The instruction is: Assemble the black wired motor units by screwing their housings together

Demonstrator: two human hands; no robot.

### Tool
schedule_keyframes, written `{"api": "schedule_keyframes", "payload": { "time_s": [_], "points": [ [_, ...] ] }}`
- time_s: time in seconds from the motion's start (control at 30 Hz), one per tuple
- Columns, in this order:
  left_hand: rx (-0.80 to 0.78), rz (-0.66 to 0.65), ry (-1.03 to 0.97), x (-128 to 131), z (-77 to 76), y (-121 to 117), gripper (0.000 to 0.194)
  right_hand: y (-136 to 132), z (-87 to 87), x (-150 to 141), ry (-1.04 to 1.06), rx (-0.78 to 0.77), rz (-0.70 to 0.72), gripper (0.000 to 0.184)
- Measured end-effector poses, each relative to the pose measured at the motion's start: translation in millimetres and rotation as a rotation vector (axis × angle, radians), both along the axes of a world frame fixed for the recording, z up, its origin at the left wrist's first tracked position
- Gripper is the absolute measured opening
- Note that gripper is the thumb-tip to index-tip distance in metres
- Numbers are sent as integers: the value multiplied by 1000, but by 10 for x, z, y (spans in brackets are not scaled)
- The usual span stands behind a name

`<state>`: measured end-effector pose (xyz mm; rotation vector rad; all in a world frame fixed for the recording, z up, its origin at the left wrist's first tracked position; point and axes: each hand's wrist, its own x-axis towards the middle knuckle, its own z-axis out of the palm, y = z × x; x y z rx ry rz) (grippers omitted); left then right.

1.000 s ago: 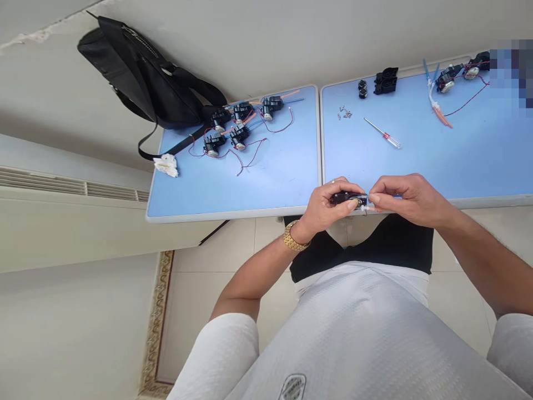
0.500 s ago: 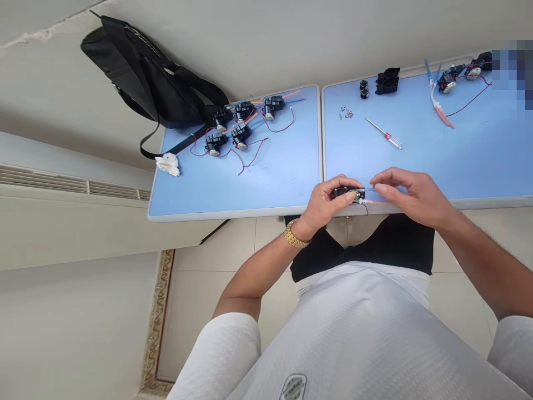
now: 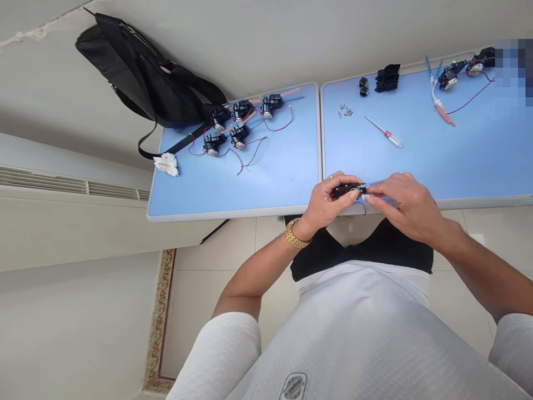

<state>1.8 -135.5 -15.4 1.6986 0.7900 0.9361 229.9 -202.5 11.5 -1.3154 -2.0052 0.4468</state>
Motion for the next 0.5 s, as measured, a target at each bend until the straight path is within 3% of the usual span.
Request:
{"api": "schedule_keyframes", "payload": {
  "time_s": [0.23,0.5],
  "points": [
    [-12,48,31,11,-10,-14,45,2,40,-10,12,-41,21,24],
    [-93,67,22,33,2,-20,41,13,128,-16,139,-274,-21,24]
  ]
}}
